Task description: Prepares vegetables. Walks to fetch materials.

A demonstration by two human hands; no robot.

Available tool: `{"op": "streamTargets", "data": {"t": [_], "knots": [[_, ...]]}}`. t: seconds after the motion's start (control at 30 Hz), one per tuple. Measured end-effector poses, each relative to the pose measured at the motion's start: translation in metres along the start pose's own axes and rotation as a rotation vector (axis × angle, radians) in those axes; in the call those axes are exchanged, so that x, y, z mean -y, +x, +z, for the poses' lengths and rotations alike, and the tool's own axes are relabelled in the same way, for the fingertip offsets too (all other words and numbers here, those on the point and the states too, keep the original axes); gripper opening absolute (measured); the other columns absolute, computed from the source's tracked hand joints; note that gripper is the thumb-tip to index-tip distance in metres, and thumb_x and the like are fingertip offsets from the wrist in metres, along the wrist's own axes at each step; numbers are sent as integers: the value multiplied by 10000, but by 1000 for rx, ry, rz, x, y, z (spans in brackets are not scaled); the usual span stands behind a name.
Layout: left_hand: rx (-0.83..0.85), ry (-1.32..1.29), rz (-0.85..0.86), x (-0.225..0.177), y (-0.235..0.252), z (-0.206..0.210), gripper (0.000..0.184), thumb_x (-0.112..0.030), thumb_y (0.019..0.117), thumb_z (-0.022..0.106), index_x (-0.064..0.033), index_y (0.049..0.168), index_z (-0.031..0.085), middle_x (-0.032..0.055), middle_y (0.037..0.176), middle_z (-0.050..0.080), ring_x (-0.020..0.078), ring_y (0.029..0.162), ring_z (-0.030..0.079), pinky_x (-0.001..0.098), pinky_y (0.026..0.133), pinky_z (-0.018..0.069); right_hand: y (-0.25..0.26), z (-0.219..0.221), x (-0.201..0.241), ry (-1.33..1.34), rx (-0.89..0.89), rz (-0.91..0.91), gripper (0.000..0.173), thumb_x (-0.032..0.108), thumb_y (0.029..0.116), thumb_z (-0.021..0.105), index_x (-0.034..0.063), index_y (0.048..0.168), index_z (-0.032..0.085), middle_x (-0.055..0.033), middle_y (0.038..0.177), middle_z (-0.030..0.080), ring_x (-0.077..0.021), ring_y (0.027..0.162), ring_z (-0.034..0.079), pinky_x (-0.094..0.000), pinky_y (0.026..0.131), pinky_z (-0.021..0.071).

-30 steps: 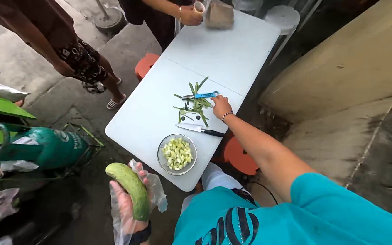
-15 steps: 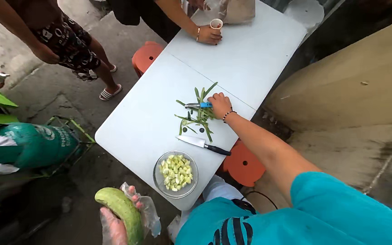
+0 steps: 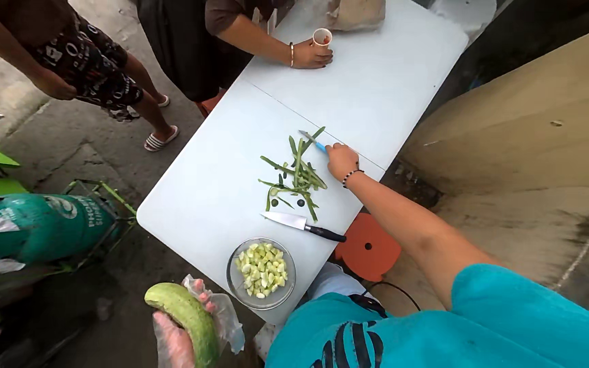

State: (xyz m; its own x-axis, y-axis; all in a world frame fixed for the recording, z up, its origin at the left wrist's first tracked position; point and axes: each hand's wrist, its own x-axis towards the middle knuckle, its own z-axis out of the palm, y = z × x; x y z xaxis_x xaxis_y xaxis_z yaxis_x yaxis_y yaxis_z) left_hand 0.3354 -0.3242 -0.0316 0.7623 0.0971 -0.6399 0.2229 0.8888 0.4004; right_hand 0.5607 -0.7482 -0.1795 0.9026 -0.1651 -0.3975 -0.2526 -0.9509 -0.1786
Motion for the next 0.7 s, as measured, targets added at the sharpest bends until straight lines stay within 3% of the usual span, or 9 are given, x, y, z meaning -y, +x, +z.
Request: {"op": "streamTargets", "data": {"t": [0.2, 0.43, 0.57, 0.7], "knots": [[-20, -23, 14, 1, -5, 3, 814, -725, 994, 146, -99, 1293, 572, 110, 1125, 713, 209, 840, 742, 329, 652, 637, -57, 21, 40, -64, 115, -257, 384, -34, 955, 585, 21, 1331, 642, -263, 1253, 634, -478, 1160, 612, -632, 816, 539], [-4, -18, 32, -9, -17, -12, 820, -732, 989, 167, -92, 1248, 610, 114, 1117, 723, 217, 860, 746, 340, 672, 641, -100, 39, 38, -81, 100, -463, 427, -32, 936, 629, 117, 1333, 678, -198, 1165, 677, -427, 1070, 648, -586, 796, 549], [-1, 1, 49, -10, -20, -21, 816, -717, 1000, 138, -97, 1275, 592, 115, 1136, 714, 211, 859, 742, 334, 677, 638, -64, 3, 15, 33, -16, -207, 477, -33, 932, 571, 85, 1390, 631, -250, 1275, 642, -493, 1161, 615, -676, 815, 531], [3, -2, 45, -10, -23, -23, 815, -722, 994, 152, -91, 1300, 568, 122, 1145, 706, 217, 861, 739, 338, 689, 637, -24, -17, -11, 14, -48, 67, 391, -28, 911, 600, -6, 1298, 647, -278, 1295, 621, -507, 1175, 604, -679, 847, 528]]}}
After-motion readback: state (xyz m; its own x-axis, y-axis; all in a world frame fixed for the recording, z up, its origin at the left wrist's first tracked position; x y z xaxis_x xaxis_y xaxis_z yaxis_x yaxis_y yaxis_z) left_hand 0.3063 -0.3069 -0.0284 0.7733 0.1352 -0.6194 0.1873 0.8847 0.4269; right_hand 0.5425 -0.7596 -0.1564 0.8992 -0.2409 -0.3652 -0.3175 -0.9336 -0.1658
